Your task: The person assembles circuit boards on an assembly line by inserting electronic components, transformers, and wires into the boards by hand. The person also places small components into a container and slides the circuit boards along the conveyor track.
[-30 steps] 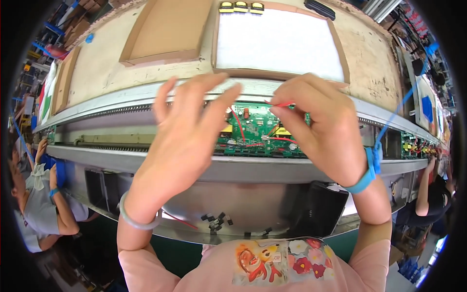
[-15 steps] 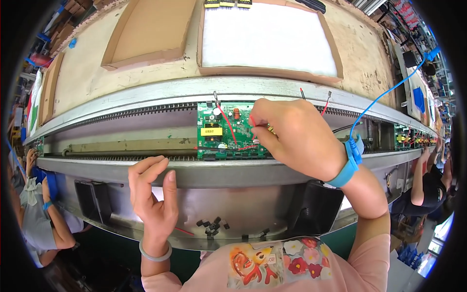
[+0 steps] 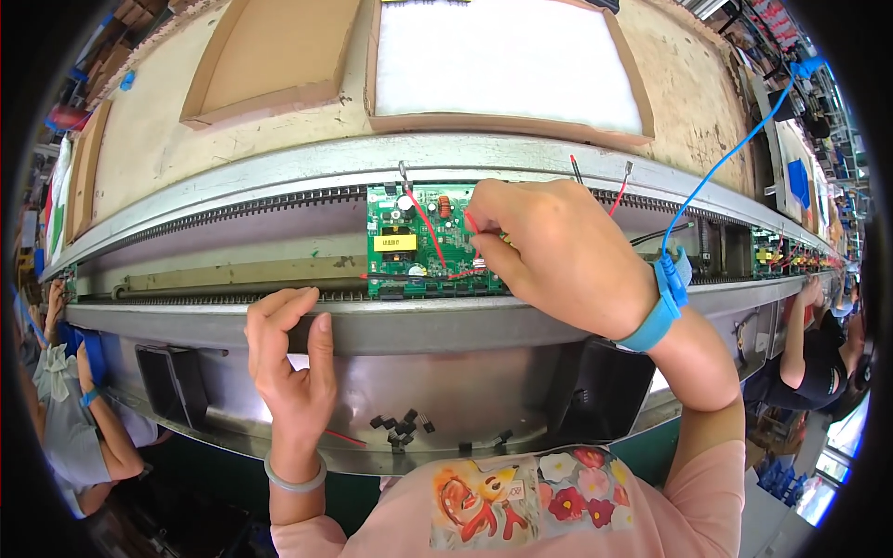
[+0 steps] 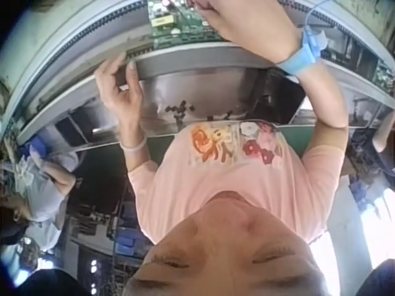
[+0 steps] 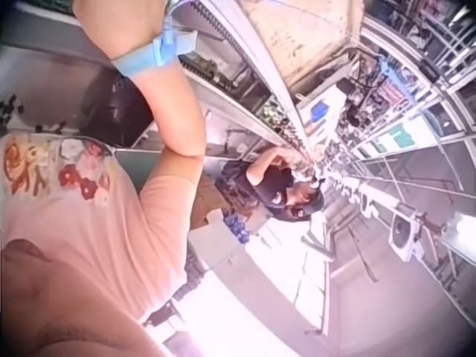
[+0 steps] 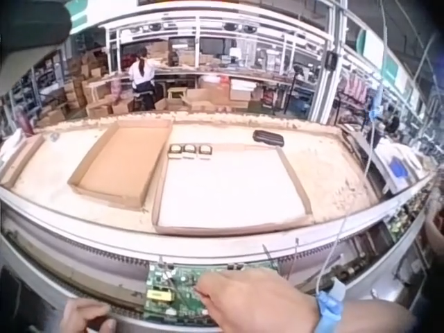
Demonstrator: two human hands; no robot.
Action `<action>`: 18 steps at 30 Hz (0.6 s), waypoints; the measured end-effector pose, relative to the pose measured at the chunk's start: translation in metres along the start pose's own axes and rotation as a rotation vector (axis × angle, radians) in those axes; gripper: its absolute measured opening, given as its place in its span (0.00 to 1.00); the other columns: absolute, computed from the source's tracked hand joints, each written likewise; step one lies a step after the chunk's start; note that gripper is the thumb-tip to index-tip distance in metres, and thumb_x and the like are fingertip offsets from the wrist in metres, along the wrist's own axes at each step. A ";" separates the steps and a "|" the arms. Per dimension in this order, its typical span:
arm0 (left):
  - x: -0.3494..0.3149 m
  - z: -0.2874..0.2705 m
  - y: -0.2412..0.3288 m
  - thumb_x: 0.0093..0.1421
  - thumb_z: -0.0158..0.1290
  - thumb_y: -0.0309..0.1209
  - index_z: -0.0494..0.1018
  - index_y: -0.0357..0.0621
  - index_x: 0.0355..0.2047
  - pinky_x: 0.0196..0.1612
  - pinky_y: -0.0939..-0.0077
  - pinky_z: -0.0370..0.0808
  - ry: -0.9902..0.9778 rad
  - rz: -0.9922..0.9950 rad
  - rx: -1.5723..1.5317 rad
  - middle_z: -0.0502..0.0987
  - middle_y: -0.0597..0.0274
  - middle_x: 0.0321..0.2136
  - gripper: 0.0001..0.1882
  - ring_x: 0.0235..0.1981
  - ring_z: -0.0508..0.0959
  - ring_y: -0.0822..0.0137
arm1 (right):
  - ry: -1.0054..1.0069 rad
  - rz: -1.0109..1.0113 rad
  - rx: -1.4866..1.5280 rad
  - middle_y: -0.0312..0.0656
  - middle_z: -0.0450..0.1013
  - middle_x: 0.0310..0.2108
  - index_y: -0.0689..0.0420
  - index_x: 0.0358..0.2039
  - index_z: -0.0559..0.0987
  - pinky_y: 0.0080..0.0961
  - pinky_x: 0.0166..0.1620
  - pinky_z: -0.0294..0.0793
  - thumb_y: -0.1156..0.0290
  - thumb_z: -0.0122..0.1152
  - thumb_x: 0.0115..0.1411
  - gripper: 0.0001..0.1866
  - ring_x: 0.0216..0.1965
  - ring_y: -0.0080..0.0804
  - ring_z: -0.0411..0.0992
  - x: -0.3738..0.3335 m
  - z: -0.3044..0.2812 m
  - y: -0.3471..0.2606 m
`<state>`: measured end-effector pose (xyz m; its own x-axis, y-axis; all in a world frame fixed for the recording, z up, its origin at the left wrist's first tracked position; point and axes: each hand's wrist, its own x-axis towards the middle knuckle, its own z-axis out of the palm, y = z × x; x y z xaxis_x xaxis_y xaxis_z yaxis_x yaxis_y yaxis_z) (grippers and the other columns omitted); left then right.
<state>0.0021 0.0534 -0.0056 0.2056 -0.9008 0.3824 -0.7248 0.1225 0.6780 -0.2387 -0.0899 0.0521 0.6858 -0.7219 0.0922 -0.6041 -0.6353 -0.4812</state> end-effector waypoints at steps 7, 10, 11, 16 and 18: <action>-0.001 0.003 -0.002 0.59 0.59 0.17 0.77 0.39 0.45 0.48 0.68 0.71 -0.025 -0.015 -0.023 0.77 0.53 0.42 0.13 0.43 0.75 0.57 | 0.050 -0.038 0.024 0.49 0.77 0.26 0.62 0.33 0.79 0.37 0.30 0.74 0.77 0.66 0.56 0.05 0.26 0.47 0.76 -0.008 -0.012 -0.003; -0.003 0.002 -0.005 0.59 0.58 0.16 0.77 0.38 0.45 0.49 0.67 0.72 -0.049 -0.032 -0.008 0.77 0.51 0.42 0.13 0.44 0.76 0.55 | 0.217 0.003 0.097 0.41 0.78 0.27 0.62 0.34 0.80 0.23 0.28 0.72 0.79 0.67 0.57 0.05 0.24 0.29 0.75 -0.024 -0.035 -0.010; -0.002 0.002 -0.005 0.59 0.58 0.16 0.77 0.37 0.44 0.49 0.67 0.72 -0.055 -0.034 -0.010 0.77 0.51 0.42 0.13 0.44 0.76 0.55 | 0.299 0.052 0.160 0.36 0.78 0.28 0.62 0.33 0.80 0.16 0.28 0.70 0.80 0.67 0.57 0.05 0.24 0.19 0.74 -0.033 -0.043 -0.011; 0.000 -0.002 0.000 0.60 0.57 0.17 0.76 0.38 0.46 0.52 0.65 0.71 -0.068 0.006 0.038 0.77 0.50 0.43 0.13 0.45 0.76 0.54 | 0.476 0.408 0.347 0.32 0.75 0.27 0.63 0.32 0.78 0.10 0.30 0.67 0.83 0.67 0.58 0.05 0.28 0.12 0.70 -0.088 -0.053 -0.005; 0.001 0.002 -0.001 0.61 0.58 0.18 0.75 0.37 0.46 0.52 0.65 0.71 -0.079 0.005 0.036 0.77 0.50 0.43 0.13 0.45 0.76 0.54 | 0.487 0.583 0.354 0.32 0.75 0.27 0.62 0.31 0.79 0.11 0.30 0.67 0.83 0.68 0.57 0.05 0.27 0.13 0.69 -0.102 -0.039 0.007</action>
<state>0.0017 0.0515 -0.0066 0.1507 -0.9304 0.3340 -0.7493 0.1130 0.6526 -0.3292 -0.0314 0.0736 0.0019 -0.9975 0.0707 -0.5883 -0.0582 -0.8065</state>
